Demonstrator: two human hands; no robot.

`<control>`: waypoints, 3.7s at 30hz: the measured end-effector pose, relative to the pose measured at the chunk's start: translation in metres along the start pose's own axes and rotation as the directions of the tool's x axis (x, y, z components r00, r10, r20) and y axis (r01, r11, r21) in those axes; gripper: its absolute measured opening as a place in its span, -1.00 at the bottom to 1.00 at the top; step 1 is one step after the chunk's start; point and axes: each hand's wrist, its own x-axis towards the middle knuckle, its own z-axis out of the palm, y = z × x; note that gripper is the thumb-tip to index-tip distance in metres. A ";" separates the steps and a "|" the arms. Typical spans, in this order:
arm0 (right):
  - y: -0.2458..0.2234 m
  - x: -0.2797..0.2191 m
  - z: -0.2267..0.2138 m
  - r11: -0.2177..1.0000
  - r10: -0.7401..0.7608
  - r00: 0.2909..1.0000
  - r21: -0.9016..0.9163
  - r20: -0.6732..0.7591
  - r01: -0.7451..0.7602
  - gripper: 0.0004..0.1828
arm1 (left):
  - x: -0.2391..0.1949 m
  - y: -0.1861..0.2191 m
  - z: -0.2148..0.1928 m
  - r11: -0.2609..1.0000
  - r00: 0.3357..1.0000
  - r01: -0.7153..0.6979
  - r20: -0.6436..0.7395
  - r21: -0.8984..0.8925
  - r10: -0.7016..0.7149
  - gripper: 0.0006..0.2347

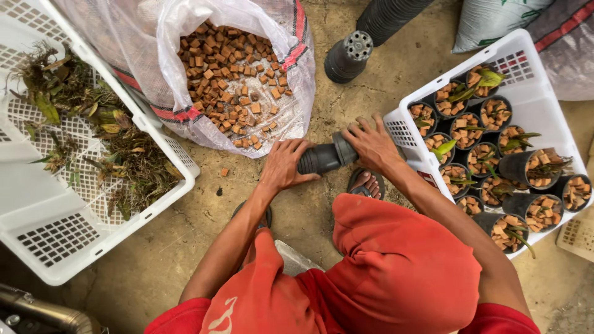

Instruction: The person sits on the floor and fills small black plastic pots with brown clay pebbles from a large bag. They then place small green seedlings into the pots and add more pebbles to secure them. The finished potted plants are placed into a white plastic crate.

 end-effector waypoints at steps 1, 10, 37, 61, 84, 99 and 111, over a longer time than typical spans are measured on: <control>-0.003 0.001 0.003 0.996 -0.008 1.000 0.087 0.022 0.006 0.03 | -0.004 0.001 -0.001 0.999 1.000 0.019 0.013 0.029 -0.020 -0.16; -0.048 0.010 0.021 0.930 -0.079 0.995 0.354 -0.059 0.095 0.08 | 0.006 0.000 -0.015 0.997 0.995 0.061 0.082 0.038 -0.064 -0.05; -0.074 -0.002 0.038 0.782 0.169 0.920 0.617 -0.353 0.094 0.10 | 0.004 -0.009 -0.003 0.999 1.000 0.012 -0.023 0.038 -0.011 -0.13; -0.126 -0.012 0.035 0.583 0.582 0.777 0.790 -0.240 -0.192 -0.54 | 0.005 0.005 0.001 0.987 0.999 0.046 -0.010 0.154 -0.045 -0.13; -0.123 -0.013 0.100 -0.259 0.657 0.656 0.928 0.371 -0.266 -0.52 | -0.096 0.009 0.010 0.509 0.727 0.477 -0.003 -0.716 -0.686 -0.51; -0.002 0.029 0.105 -0.607 0.580 0.692 0.795 0.429 0.016 -0.19 | 0.149 0.088 -0.033 0.870 0.936 -0.340 0.040 0.357 0.350 -0.71; 0.047 -0.002 -0.014 0.732 0.681 0.379 0.569 -0.627 -0.375 -0.72 | 0.150 0.078 -0.029 0.948 0.944 -0.290 -0.125 0.130 0.306 -0.63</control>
